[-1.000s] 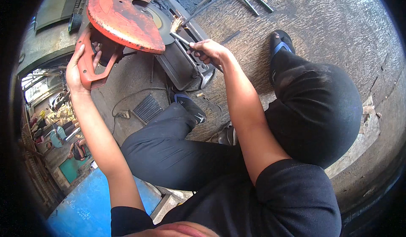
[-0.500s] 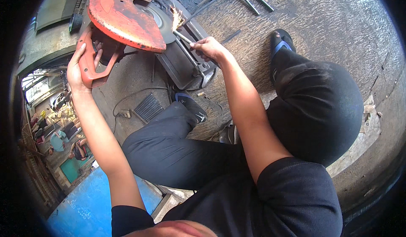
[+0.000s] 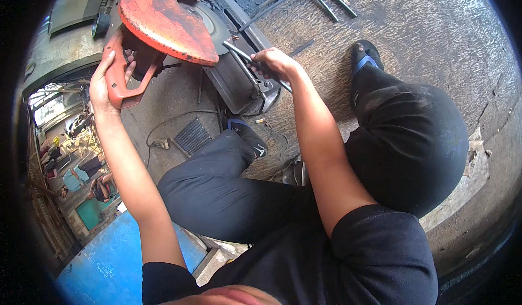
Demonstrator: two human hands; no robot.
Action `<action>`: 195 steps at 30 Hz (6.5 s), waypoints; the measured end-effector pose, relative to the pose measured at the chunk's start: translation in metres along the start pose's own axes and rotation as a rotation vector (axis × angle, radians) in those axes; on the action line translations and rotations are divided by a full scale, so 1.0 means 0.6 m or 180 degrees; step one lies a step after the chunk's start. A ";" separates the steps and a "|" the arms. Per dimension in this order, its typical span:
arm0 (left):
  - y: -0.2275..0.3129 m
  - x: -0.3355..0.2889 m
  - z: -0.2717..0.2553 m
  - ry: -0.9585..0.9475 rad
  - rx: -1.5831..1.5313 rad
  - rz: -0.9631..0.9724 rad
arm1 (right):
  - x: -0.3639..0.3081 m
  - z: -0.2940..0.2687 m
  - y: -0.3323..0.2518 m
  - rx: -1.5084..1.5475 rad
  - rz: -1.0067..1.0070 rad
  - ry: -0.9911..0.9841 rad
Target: The person grinds the end of a metal rod using an abrasive saw and fits it into another metal piece.
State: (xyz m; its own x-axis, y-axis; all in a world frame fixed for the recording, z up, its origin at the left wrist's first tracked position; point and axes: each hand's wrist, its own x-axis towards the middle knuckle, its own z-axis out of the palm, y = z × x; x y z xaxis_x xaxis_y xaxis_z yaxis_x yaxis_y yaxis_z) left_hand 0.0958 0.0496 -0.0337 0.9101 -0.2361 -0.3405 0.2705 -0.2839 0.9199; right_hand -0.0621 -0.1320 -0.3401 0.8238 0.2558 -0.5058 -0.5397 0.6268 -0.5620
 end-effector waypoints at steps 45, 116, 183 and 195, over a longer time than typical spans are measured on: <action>-0.001 0.007 -0.003 0.0064 0.0068 -0.0124 | -0.003 0.003 0.003 0.0072 -0.0172 0.0184; 0.003 0.001 -0.001 -0.0042 -0.0014 -0.0151 | 0.038 0.008 -0.158 -0.4180 -0.1558 0.1188; -0.001 0.000 -0.012 0.0211 0.0180 -0.0013 | 0.076 -0.067 -0.167 -0.4468 -0.1565 -0.0679; -0.001 -0.003 -0.010 0.0243 0.0144 0.0079 | 0.031 -0.029 -0.167 -0.4271 -0.1653 -0.0442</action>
State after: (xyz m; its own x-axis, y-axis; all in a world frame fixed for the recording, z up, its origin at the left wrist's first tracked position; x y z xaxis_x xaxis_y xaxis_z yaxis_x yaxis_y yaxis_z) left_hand 0.0961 0.0558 -0.0323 0.9381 -0.1727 -0.3003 0.2346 -0.3211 0.9175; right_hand 0.0042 -0.2029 -0.3048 0.9415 0.3351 -0.0347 0.1318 -0.4611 -0.8775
